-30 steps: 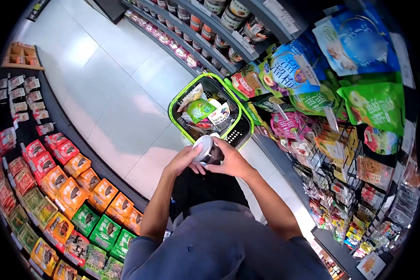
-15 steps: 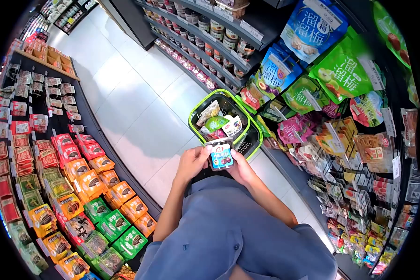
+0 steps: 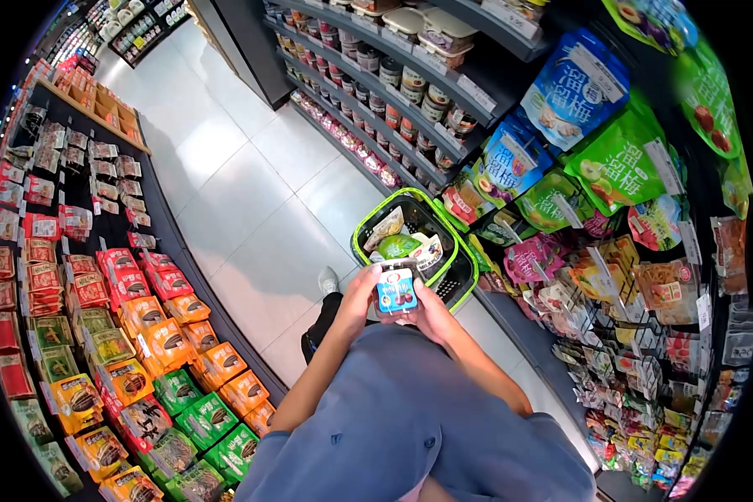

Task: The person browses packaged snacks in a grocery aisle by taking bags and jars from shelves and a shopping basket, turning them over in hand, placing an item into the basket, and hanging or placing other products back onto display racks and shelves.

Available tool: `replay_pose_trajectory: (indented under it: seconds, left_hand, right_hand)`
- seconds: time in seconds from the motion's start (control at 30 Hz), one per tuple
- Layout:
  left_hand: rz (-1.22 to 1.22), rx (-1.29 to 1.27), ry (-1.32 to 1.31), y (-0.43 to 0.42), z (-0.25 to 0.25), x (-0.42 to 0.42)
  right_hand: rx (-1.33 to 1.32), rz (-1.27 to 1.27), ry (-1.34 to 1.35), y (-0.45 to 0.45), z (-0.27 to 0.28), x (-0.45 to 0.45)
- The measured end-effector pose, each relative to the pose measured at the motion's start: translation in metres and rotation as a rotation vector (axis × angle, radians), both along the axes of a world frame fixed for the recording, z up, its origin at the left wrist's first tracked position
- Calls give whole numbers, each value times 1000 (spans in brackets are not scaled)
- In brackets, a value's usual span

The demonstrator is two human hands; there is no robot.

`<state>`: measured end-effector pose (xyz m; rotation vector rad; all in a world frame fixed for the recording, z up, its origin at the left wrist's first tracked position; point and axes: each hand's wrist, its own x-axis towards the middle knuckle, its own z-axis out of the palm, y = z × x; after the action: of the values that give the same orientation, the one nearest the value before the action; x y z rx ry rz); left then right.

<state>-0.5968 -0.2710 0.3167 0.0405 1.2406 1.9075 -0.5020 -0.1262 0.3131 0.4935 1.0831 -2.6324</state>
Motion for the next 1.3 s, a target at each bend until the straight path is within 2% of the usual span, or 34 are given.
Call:
replay_pose_trajectory:
  seconds: [0.07,0.27,0.37,0.43,0.67,0.77,1.0,1.3]
  left_hand:
    - [37,33,-35,-14,0,-23]
    - [232,-33,87,-76,-2,-112]
    - [296,-25,-11,-113,7,-154]
    - [318,-18,0,-137,6,-182]
    - [334,7,66,-190,16,-254]
    - [354,14,128,-191,16,-276]
    - [378,60,83,-181,9,-336]
    - [430,-48,112,-147,8,-474]
  right_hand:
    - [18,24,28,-13,2,-29]
    - [-72,16,28,-84,14,-124]
    - [-76,111,56,-113,11,-170]
    - [-86,184,56,-130,9,-200]
    - [-61,207,112,-180,20,-277]
    - [-64,210,129,-182,20,-300]
    - [-38,208,116,-174,17,-360]
    - [-52,305,128,-134,3,-507]
